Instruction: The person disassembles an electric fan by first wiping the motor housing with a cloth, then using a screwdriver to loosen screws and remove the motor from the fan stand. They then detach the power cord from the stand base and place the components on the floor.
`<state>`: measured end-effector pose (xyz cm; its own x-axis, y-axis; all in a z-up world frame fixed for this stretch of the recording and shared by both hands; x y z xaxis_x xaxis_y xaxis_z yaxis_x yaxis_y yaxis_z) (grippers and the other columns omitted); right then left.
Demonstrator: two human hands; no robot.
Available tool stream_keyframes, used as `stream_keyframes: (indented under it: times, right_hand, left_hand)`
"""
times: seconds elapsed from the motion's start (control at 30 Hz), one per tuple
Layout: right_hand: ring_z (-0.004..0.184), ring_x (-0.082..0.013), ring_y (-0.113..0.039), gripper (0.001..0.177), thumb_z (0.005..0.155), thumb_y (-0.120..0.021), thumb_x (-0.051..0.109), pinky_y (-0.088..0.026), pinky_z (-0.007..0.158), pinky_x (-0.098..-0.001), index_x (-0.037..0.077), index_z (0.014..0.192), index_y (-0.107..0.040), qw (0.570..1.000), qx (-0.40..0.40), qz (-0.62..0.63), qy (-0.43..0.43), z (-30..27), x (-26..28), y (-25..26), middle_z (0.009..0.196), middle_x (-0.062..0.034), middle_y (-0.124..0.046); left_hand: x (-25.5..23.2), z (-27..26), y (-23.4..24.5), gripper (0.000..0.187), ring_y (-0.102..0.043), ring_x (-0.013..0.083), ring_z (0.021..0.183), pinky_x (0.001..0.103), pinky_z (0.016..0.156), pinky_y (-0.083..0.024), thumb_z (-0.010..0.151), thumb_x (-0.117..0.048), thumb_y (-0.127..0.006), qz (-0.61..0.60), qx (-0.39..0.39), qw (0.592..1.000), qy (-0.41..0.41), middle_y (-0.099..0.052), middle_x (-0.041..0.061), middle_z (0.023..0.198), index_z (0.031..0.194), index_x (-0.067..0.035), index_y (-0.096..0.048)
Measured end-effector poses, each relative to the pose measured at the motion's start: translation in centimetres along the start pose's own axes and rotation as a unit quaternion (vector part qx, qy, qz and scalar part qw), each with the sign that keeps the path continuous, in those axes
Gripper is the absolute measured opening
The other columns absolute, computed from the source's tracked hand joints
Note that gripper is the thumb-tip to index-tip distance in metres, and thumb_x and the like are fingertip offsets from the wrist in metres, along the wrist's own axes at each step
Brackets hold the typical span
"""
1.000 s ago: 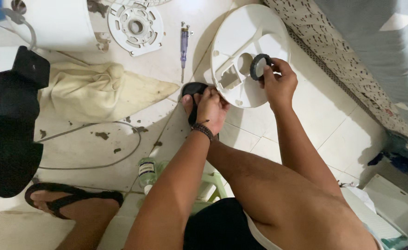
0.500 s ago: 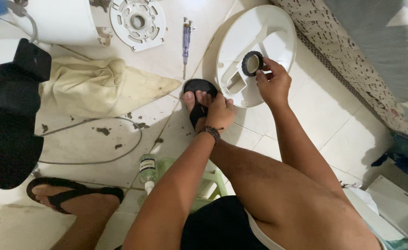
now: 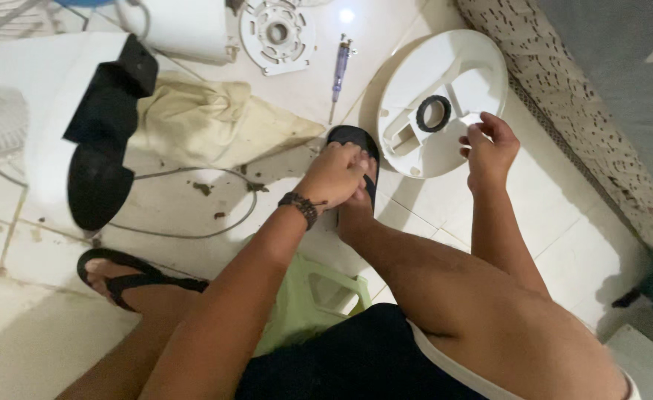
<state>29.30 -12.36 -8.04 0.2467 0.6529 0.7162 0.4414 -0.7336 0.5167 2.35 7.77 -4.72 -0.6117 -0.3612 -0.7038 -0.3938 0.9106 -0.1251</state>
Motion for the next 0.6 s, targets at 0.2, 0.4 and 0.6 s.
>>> stream_keyframes:
  times: [0.2, 0.4, 0.6]
  right_hand:
    - [0.075, -0.0175, -0.071, 0.023, 0.095, -0.064, -0.001, -0.057, 0.057, -0.0277, 0.002, 0.118, -0.067, 0.997, -0.042, 0.053, 0.026, -1.4, 3.0, 1.9, 0.098, -0.0077, -0.07]
    - [0.078, -0.017, -0.076, 0.015, 0.102, -0.065, -0.005, -0.064, 0.062, -0.0298, -0.002, 0.116, -0.07, 0.972, 0.011, 0.013, 0.235, -5.0, 18.8, 3.4, 0.1, -0.0122, -0.073]
    - [0.091, -0.0213, -0.071, 0.016, 0.109, -0.062, 0.0, -0.06, 0.079, -0.034, -0.006, 0.124, -0.066, 0.846, 0.203, -0.211, 0.445, -18.7, 35.2, -0.9, 0.11, -0.0196, -0.07]
  left_hand:
    - [-3.7, -15.6, 9.6, 0.045, -0.07, 0.0162, 0.065, 0.032, 0.06, -0.056, 0.097, -0.023, -0.059, 0.03, -0.079, 0.996, 0.008, -0.072, 0.009, 0.083, 0.138, -0.004, -0.053]
    - [-8.7, -34.8, 14.7, 0.044, -0.075, 0.0235, 0.079, 0.036, 0.07, -0.057, 0.092, -0.024, -0.06, 0.235, -0.216, 0.947, 0.023, -0.078, 0.012, 0.091, 0.131, -0.007, -0.061]
    - [-10.4, -44.8, 17.2, 0.046, -0.072, 0.0274, 0.082, 0.037, 0.069, -0.058, 0.097, -0.025, -0.064, 0.237, -0.377, 0.895, -0.016, -0.072, 0.016, 0.095, 0.138, -0.005, -0.061]
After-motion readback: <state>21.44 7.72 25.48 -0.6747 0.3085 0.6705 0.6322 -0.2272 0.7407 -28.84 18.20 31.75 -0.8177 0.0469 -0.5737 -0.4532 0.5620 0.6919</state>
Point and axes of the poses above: each hand's wrist, its own z-axis towards the middle knuckle, its own y-axis out of the back of the hand, x = y × z, the point moved 7 cm from there along z, towards the middle knuckle
